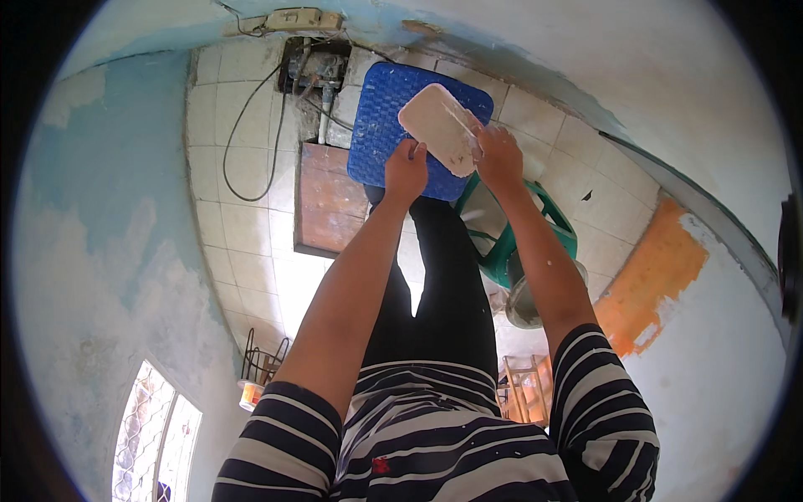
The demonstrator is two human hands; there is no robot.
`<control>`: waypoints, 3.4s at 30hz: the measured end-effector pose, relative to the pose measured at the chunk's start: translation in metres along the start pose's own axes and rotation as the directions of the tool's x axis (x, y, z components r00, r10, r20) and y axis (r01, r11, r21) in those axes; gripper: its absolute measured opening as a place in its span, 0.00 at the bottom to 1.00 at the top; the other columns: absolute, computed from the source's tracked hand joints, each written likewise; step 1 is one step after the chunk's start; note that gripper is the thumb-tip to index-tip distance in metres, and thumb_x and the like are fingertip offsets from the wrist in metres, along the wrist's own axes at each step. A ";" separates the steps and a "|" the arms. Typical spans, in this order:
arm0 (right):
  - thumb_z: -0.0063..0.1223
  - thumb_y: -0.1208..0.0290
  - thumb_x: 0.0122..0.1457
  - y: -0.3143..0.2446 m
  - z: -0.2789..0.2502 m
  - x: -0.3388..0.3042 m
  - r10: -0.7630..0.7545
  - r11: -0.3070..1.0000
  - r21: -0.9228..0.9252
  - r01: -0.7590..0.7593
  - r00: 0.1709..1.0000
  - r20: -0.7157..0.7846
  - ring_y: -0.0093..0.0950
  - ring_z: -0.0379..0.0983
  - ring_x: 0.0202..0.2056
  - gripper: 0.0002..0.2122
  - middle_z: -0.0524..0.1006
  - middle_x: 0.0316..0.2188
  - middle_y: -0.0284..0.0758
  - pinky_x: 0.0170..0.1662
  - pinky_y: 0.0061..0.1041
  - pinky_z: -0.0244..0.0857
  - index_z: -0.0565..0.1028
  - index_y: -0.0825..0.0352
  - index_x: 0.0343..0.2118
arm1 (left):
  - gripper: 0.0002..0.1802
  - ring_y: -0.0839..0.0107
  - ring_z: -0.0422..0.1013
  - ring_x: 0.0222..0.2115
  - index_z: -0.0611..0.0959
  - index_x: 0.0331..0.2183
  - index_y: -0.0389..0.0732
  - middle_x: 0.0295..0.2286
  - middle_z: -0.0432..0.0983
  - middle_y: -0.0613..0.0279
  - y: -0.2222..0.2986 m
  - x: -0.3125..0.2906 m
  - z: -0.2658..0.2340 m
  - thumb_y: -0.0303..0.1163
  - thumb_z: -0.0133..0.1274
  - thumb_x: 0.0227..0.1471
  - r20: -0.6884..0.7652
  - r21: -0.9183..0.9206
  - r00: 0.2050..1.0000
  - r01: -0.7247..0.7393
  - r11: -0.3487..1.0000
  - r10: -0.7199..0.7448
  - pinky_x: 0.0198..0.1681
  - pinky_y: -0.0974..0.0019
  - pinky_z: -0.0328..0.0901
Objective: The person applies plaster from a pink container onto a ceiling and wall using a putty knife, scraping the tool against the container edge to gather the material.
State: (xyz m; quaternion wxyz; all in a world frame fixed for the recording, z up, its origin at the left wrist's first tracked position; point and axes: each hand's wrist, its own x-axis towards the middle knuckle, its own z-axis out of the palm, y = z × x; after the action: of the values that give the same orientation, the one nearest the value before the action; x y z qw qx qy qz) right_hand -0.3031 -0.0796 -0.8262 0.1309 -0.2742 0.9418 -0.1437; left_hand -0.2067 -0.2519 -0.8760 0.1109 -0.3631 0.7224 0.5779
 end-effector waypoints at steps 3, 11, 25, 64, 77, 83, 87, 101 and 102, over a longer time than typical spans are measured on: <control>0.57 0.73 0.51 -0.007 0.000 0.003 -0.012 1.000 -0.024 0.012 1.000 -0.006 0.42 0.69 0.47 0.18 0.73 0.42 0.40 0.49 0.42 0.65 0.74 0.61 0.48 | 0.17 0.65 0.78 0.32 0.80 0.41 0.33 0.34 0.81 0.53 0.000 0.000 -0.001 0.39 0.50 0.61 -0.013 0.068 0.999 -0.037 0.997 0.038 0.38 0.61 0.69; 0.63 0.68 0.50 0.010 0.007 -0.034 0.014 0.995 0.102 0.002 0.987 -0.157 0.47 0.67 0.51 0.27 0.72 0.48 0.44 0.55 0.43 0.63 0.69 0.64 0.54 | 0.14 0.50 0.77 0.38 0.79 0.39 0.35 0.35 0.81 0.48 0.009 -0.002 -0.009 0.37 0.53 0.57 -0.020 0.019 1.000 -0.007 1.000 0.008 0.42 0.55 0.69; 0.51 0.51 0.60 -0.027 0.004 -0.064 0.311 -0.073 0.932 -0.356 0.879 0.361 0.38 0.62 0.61 0.31 0.66 0.57 0.39 0.58 0.50 0.61 0.62 0.67 0.61 | 0.16 0.46 0.74 0.38 0.74 0.40 0.31 0.35 0.77 0.40 -0.005 -0.032 -0.033 0.34 0.44 0.56 -0.051 -0.088 0.999 0.001 0.996 -0.006 0.43 0.53 0.67; 0.64 0.68 0.53 -0.353 -0.477 -0.158 -0.401 0.788 0.216 0.577 0.746 -0.533 0.41 0.72 0.51 0.22 0.76 0.46 0.44 0.54 0.36 0.65 0.74 0.71 0.50 | 0.41 0.61 0.64 0.55 0.62 0.61 0.48 0.55 0.65 0.60 0.337 -0.315 -0.253 0.68 0.33 0.60 -0.043 -0.997 0.761 -0.079 0.026 0.647 0.58 0.54 0.62; 0.56 0.82 0.52 -0.296 -0.497 -0.163 -0.221 0.859 0.205 0.470 0.701 -0.678 0.44 0.76 0.32 0.08 0.78 0.31 0.45 0.37 0.33 0.70 0.77 0.72 0.36 | 0.42 0.59 0.56 0.62 0.54 0.65 0.46 0.61 0.58 0.59 0.366 -0.349 -0.202 0.65 0.32 0.62 -0.064 -0.985 0.797 -0.148 0.091 0.600 0.64 0.54 0.54; 0.52 0.82 0.56 -0.257 -0.528 -0.181 -0.249 0.875 0.182 0.449 0.739 -0.626 0.36 0.77 0.31 0.07 0.79 0.32 0.43 0.38 0.26 0.69 0.75 0.73 0.38 | 0.42 0.58 0.56 0.62 0.54 0.65 0.46 0.61 0.58 0.59 0.381 -0.368 -0.158 0.66 0.32 0.62 -0.035 -0.958 0.780 -0.204 0.202 0.625 0.64 0.54 0.54; 0.53 0.75 0.60 -0.227 -0.531 -0.201 -0.034 0.747 0.459 0.481 0.717 -0.696 0.29 0.76 0.29 0.05 0.76 0.27 0.42 0.35 0.26 0.67 0.76 0.71 0.35 | 0.40 0.59 0.57 0.61 0.54 0.65 0.45 0.60 0.59 0.59 0.393 -0.382 -0.140 0.64 0.32 0.63 -0.067 -0.984 0.791 -0.152 0.090 0.608 0.64 0.55 0.55; 0.50 0.85 0.48 -0.203 -0.499 -0.243 -0.381 0.799 0.031 0.601 0.546 -0.746 0.45 0.78 0.38 0.17 0.81 0.39 0.45 0.43 0.36 0.72 0.77 0.71 0.43 | 0.41 0.58 0.55 0.63 0.50 0.66 0.38 0.63 0.51 0.54 0.400 -0.388 -0.067 0.60 0.29 0.66 -0.194 -0.961 0.918 -0.248 0.119 0.345 0.65 0.57 0.53; 0.51 0.85 0.48 -0.202 -0.498 -0.244 -0.403 0.794 -0.003 0.608 0.522 -0.751 0.45 0.78 0.38 0.16 0.81 0.39 0.45 0.42 0.36 0.72 0.77 0.71 0.43 | 0.40 0.61 0.57 0.61 0.53 0.65 0.43 0.61 0.55 0.58 0.398 -0.385 -0.065 0.62 0.30 0.64 -0.226 -0.951 0.920 -0.280 0.131 0.321 0.62 0.58 0.56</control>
State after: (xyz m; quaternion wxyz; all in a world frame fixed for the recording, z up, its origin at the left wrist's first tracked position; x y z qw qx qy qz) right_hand -0.1697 -0.0083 -0.2558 -0.2617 -0.4393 0.7643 -0.3929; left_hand -0.1761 -0.1312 -0.3324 -0.2482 -0.1890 0.2510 0.9163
